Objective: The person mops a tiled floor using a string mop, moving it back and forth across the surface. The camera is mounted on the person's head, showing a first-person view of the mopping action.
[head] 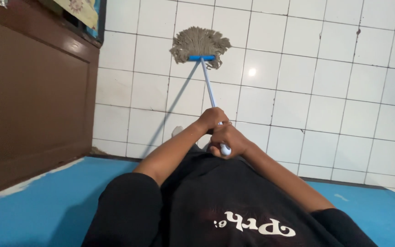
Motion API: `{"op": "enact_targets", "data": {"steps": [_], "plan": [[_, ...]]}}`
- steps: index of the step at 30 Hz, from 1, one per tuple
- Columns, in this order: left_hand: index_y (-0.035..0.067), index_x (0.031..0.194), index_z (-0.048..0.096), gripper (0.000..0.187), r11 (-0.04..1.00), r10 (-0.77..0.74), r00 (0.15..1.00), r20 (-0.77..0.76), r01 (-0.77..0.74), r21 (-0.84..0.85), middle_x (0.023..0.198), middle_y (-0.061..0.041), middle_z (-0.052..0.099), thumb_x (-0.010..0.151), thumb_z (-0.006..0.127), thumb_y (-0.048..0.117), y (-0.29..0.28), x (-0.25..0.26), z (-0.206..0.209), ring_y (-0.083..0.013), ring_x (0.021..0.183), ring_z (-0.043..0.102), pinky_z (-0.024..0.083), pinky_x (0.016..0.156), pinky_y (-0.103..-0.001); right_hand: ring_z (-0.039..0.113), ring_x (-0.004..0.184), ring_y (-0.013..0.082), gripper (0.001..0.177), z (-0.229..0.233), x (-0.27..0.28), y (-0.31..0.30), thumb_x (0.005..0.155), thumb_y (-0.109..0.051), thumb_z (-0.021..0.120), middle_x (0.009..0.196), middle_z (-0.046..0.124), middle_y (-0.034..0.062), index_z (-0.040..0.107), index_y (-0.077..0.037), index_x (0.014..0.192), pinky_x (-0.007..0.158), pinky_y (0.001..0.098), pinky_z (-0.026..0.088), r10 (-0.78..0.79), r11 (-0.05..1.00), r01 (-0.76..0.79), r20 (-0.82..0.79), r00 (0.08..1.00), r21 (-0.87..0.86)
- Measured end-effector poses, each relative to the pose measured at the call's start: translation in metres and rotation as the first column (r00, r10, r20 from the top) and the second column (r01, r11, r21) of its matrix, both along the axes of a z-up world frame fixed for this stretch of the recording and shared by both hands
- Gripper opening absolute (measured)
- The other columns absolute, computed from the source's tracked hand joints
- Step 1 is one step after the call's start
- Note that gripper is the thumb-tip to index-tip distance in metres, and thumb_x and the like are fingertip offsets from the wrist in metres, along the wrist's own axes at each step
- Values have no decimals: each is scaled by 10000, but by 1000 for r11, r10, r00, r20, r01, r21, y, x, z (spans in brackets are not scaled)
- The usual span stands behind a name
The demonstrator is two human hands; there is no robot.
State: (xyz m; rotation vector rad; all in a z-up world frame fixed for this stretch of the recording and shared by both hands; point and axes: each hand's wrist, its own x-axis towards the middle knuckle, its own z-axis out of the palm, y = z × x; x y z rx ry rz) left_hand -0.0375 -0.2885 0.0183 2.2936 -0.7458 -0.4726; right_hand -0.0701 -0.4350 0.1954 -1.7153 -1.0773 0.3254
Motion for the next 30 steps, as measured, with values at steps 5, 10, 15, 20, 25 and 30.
{"op": "enact_targets", "data": {"steps": [5,10,15,20,25,30], "plan": [[338,944,776,257,999,15,1000,20,-16,51,975,53,768,865,638,540,-50,-37,8,-238,1019,711,599,930,-418,534,434,250,374,26,-23,-45,869,-292,691,484,535,-50,514,-234,545,468,333,463,6,983,15,-113,994,180],[374,928,773,263,999,-13,991,-134,17,33,953,87,765,829,630,571,-72,-64,60,-200,1013,716,588,938,-375,509,385,289,406,72,-35,-62,893,-224,673,455,504,5,504,-191,526,426,341,441,70,959,-30,-134,988,281],[309,890,779,320,997,-53,983,-174,62,45,907,43,769,823,630,585,-78,-84,56,-241,990,726,576,963,-395,485,369,235,406,71,-47,-64,893,-208,665,469,481,-16,493,-198,526,419,320,424,116,924,-83,-68,991,374],[249,832,767,247,994,-109,983,-148,107,-24,880,-46,750,756,728,481,-71,-61,41,-328,950,698,586,886,-457,474,372,225,401,44,-36,-59,902,-198,636,477,470,-19,481,-196,533,438,304,421,85,906,-82,12,996,414],[127,708,758,258,958,199,952,-233,-139,251,680,-8,691,820,636,325,-56,-10,94,-288,802,722,577,819,-399,532,417,245,349,12,0,-39,889,-191,670,507,495,11,517,-176,575,457,311,442,81,920,-97,58,995,379],[106,733,788,186,987,144,935,-323,-115,108,845,-137,766,801,654,215,-16,44,90,-385,952,707,523,986,-481,583,500,243,408,-30,45,-21,933,-435,718,565,558,-3,566,-191,643,526,345,464,128,946,-111,-36,991,305]]}}
